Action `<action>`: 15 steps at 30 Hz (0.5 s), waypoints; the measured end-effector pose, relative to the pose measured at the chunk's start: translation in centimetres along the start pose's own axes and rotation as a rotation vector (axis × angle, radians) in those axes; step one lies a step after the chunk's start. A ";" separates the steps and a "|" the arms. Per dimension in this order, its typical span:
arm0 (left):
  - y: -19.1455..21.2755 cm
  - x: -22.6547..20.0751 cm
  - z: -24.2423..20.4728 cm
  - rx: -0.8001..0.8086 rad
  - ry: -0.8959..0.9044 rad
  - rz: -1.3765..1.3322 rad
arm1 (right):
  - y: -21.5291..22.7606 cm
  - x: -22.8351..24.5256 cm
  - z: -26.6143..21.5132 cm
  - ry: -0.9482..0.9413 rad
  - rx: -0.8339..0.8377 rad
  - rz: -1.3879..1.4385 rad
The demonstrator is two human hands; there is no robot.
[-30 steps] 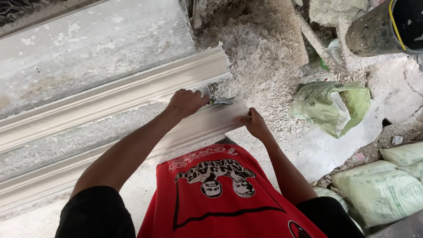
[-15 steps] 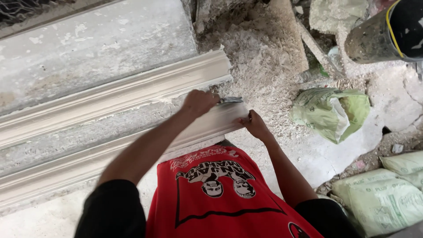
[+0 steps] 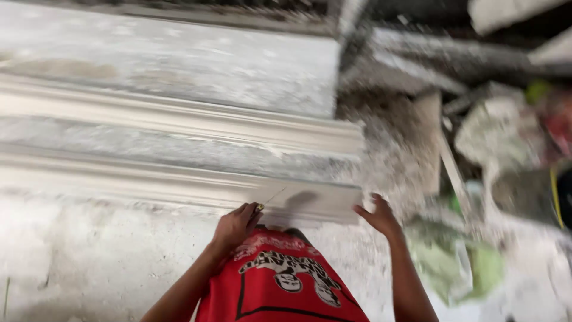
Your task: Shaping and smoothing a plaster cornice molding using specialized scrapers and putty knives.
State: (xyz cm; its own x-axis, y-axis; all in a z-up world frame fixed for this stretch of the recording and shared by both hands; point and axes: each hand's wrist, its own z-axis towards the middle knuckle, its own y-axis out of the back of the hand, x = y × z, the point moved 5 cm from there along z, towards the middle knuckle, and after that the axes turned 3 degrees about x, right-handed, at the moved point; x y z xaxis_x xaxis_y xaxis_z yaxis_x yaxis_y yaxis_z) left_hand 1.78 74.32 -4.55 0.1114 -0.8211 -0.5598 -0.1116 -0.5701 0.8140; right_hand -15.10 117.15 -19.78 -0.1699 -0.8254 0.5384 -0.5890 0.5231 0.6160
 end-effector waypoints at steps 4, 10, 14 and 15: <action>2.2 3.4 -3.3 -0.278 0.159 -0.043 | 2.0 6.3 2.2 0.316 -0.324 -0.180; 3.4 5.5 -10.5 -0.538 0.441 -0.398 | -4.9 24.0 -1.9 0.456 -0.140 -0.004; 3.6 5.9 -16.9 -0.627 0.518 -0.610 | -14.9 30.7 -7.7 0.594 0.199 -0.102; 3.6 5.9 -18.5 -0.629 0.551 -0.710 | -17.4 31.5 -9.5 0.617 0.290 -0.144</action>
State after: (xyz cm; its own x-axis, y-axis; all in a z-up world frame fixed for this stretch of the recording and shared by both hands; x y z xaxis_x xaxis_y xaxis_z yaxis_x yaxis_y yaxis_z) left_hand 20.31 67.97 -2.08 0.3946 -0.0970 -0.9137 0.6591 -0.6630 0.3550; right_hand -2.71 84.05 -8.04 0.3550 -0.5659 0.7441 -0.7737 0.2689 0.5736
